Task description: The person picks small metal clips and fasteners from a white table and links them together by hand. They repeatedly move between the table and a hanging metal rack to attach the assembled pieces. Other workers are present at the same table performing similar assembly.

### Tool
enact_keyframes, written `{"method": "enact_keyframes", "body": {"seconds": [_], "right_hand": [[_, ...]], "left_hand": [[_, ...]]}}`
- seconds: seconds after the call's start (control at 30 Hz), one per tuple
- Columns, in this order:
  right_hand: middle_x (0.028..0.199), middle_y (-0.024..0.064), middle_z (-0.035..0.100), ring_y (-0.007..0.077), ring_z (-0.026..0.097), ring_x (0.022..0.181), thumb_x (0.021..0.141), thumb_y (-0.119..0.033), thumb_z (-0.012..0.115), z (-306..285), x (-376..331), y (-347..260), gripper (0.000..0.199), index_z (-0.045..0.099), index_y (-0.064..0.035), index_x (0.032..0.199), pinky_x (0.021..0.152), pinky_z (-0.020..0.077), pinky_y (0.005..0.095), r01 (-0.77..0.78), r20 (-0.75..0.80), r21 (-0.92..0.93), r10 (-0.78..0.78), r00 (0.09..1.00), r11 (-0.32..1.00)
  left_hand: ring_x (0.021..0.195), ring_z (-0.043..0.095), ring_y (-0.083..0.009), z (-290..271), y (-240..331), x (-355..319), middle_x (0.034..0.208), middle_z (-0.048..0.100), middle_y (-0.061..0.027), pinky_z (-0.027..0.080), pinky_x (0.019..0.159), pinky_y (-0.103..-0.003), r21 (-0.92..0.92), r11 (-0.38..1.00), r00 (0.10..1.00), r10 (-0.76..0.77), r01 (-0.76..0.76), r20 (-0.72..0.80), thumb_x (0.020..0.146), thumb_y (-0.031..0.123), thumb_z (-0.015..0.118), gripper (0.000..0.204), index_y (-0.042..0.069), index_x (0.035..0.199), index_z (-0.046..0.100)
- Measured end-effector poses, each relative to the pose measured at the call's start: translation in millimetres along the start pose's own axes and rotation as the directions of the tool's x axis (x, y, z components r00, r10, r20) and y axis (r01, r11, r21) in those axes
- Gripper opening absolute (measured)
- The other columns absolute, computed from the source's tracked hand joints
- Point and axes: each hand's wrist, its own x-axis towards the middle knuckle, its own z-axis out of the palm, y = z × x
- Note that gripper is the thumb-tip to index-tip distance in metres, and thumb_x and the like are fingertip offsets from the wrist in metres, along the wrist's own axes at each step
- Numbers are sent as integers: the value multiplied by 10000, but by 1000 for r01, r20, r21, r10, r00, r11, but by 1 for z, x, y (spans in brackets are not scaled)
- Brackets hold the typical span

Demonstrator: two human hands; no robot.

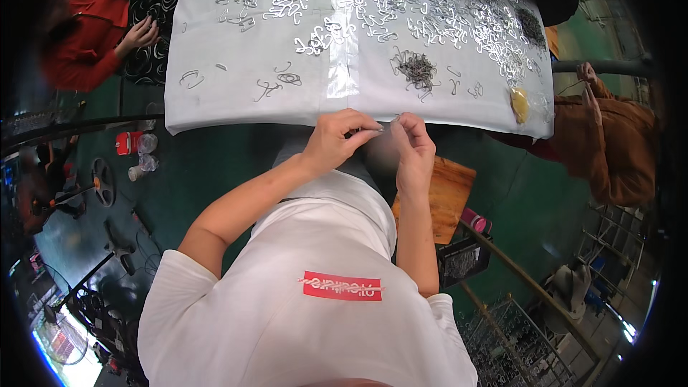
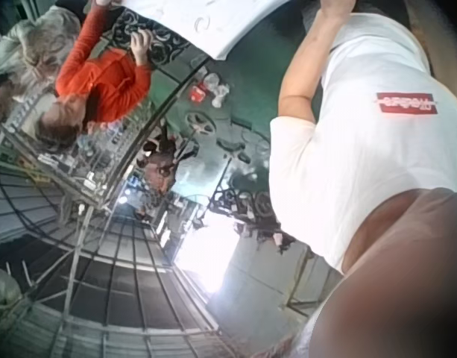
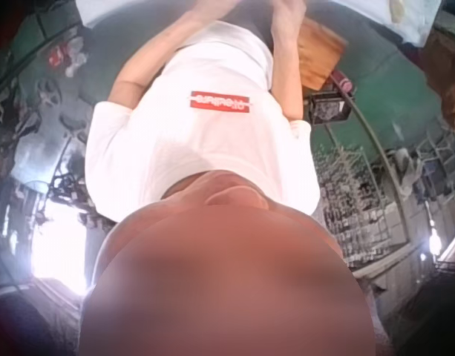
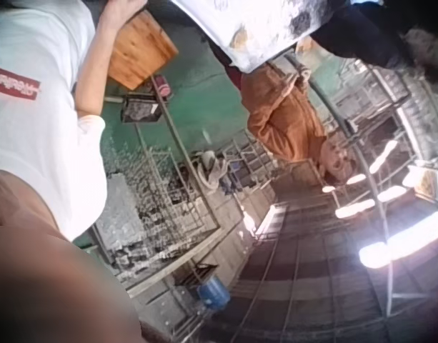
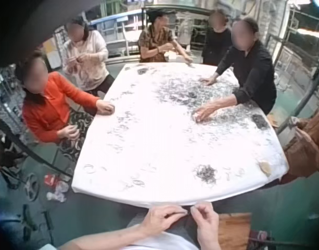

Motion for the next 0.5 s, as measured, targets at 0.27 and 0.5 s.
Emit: {"method": "enact_keyframes", "body": {"seconds": [0.27,0.5], "right_hand": [[1012,45,457,115,493,877,853,52,617,3,-5,4,91,612,-18,910,748,445,228,275,69,-132,-268,961,952],[993,40,470,104,486,838,849,29,636,0,-6,5,72,618,-19,898,697,429,214,252,84,-175,-240,967,952]], "left_hand": [[812,644,-183,-29,-56,44,926,703,-82,500,670,-290,169,982,990,100,-82,-102,849,72,658,151,62,984,723],[911,573,-285,-53,-128,152,934,653,-98,457,800,-380,722,690,974,128,48,-187,806,218,697,201,66,936,710]]}}
